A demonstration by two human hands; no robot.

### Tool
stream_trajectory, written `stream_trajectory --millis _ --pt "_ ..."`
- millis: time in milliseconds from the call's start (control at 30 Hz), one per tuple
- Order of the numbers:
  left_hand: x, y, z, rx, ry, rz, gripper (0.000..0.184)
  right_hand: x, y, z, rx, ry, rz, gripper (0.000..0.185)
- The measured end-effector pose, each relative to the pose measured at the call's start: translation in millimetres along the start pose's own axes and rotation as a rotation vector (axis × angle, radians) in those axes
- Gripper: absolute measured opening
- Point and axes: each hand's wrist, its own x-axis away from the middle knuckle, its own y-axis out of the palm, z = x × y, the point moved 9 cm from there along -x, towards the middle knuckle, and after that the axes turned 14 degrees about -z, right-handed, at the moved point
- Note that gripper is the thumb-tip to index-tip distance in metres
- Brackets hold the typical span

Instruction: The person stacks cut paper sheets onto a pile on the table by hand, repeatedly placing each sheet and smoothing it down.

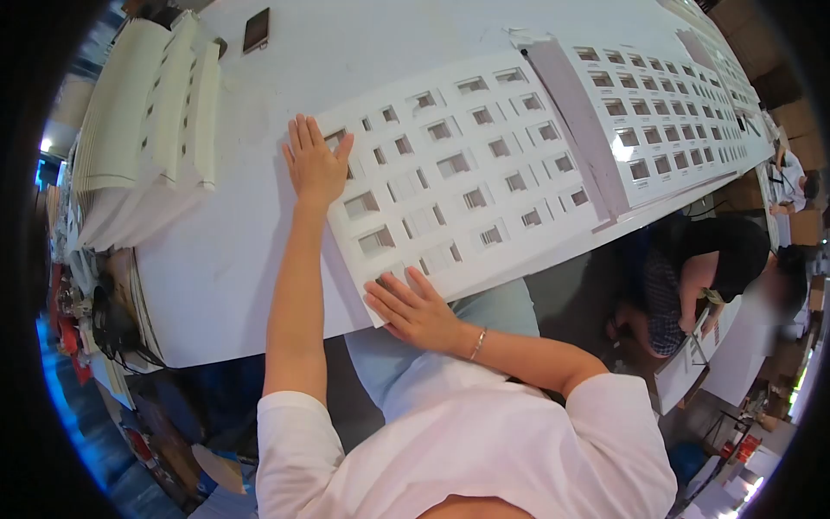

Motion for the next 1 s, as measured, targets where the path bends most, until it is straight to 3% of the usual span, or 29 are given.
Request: stream_trajectory --millis 267,367,467,667,700,767,900,1000 --pt "8 -8 1 0.004 -0.001 -0.003 0.091 -4 13 1 -0.013 -0.016 -0.083 0.076" --pt "55 -9 13 0.189 0.005 0.012 0.09 -5 10 0 -0.013 -0.02 -0.12 0.074" --pt "116 0 30 0.167 0.043 0.048 0.089 -3 -2 -2 -0.03 -0.018 -0.048 0.073" --pt "123 11 28 0.103 -0.009 0.037 0.093 2 -64 14 -0.482 -0.123 0.145 0.042" --pt "120 11 26 0.095 -0.023 0.054 0.092 0 -75 39 -0.529 -0.003 0.301 0.035" --pt "121 15 27 0.071 -0.032 0.06 0.091 -8 -114 90 -0.296 0.078 0.536 0.026" --pt "124 8 30 0.086 -0.026 0.05 0.09 -52 -167 192 -0.042 0.307 0.703 0.017" --pt "127 6 30 0.095 -0.028 0.061 0.089 -88 -164 226 0.166 0.268 0.584 0.012"
